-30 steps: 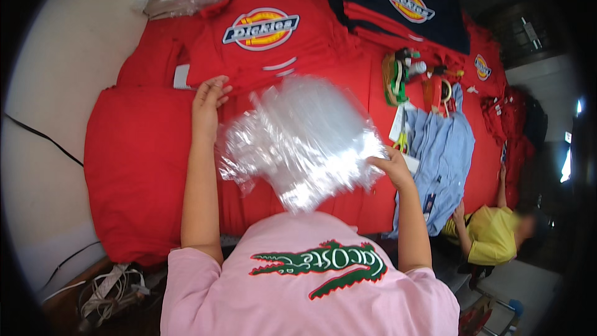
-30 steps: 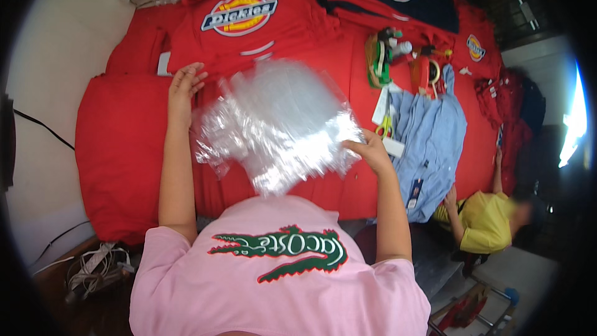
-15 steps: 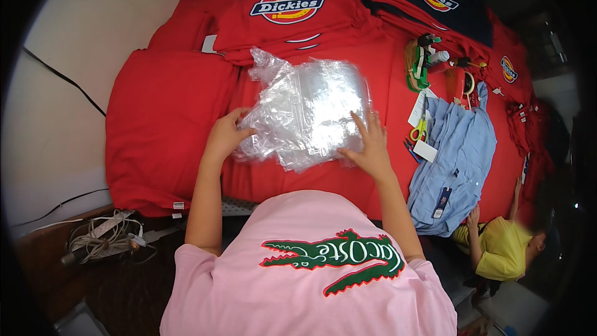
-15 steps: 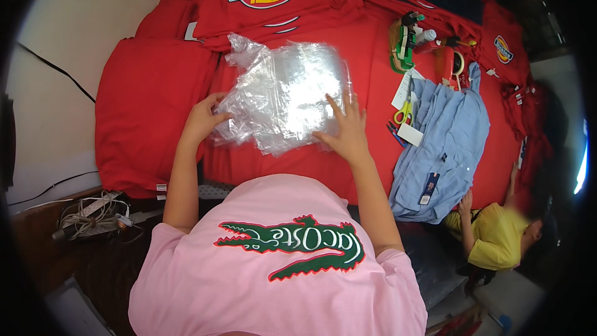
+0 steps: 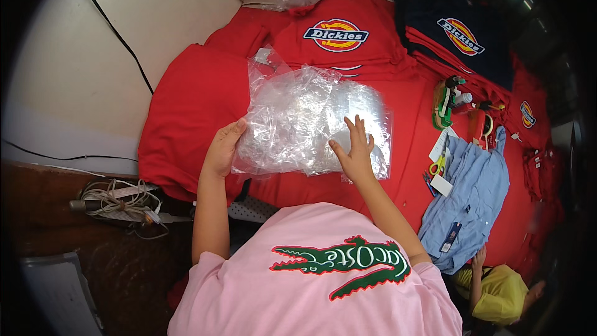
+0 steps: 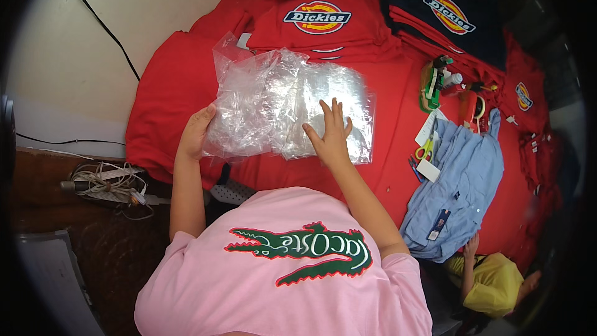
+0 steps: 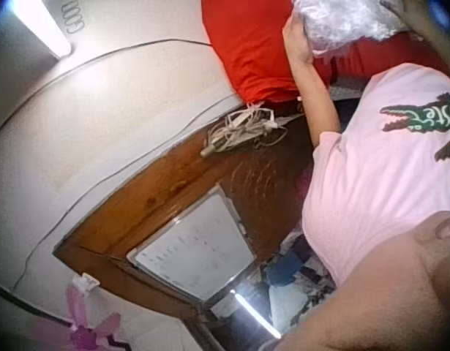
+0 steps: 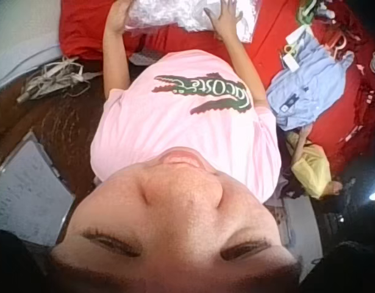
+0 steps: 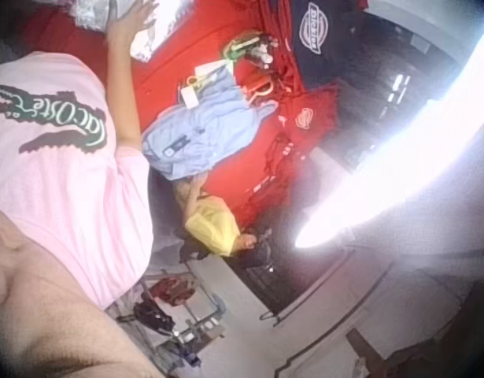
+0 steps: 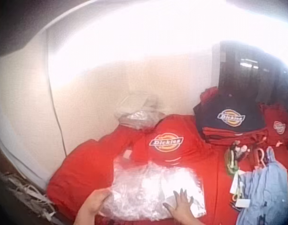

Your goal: The person sorts red and blue shirts, places a blue shirt into a plastic bag, and then handles bubble wrap.

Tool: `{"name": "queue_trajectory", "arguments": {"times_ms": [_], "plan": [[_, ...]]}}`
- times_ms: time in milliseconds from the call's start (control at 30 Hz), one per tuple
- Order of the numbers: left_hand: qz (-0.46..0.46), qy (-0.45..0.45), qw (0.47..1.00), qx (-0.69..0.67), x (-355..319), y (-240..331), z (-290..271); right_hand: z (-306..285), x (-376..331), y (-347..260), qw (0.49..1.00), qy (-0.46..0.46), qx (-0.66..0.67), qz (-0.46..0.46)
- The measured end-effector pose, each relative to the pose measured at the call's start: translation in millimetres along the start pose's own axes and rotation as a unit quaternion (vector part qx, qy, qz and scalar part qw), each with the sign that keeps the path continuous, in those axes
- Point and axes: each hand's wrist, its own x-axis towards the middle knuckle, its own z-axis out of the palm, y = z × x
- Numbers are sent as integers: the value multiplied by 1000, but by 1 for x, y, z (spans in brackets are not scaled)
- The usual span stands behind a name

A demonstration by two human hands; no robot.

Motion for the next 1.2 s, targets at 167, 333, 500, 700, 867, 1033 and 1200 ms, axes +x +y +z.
{"name": "queue_trajectory", "arguments": {"times_ms": [167, 333, 500, 700, 867, 1033, 1200], "plan": [[-40, -56, 998, 6, -2, -32, 34, -77, -24, -80, 954, 140, 129, -231], [-18, -130, 987, 96, 1, -65, 57, -104, -64, -42, 957, 31, 274, -95], [32, 97, 992, -76, -14, -76, 54, -165, -116, 17, 811, 189, 538, 128], [386, 296, 835, 259, -17, -41, 69, -179, -184, 89, 734, 247, 612, 159], [546, 293, 647, 444, -40, -16, 128, -185, -207, 85, 695, 215, 658, 195], [491, 159, 703, 490, 0, -69, 161, -167, -209, 110, 778, 227, 547, 208], [95, -169, 659, 727, 55, -170, 137, -131, -187, 119, 791, 190, 524, 251]]}}
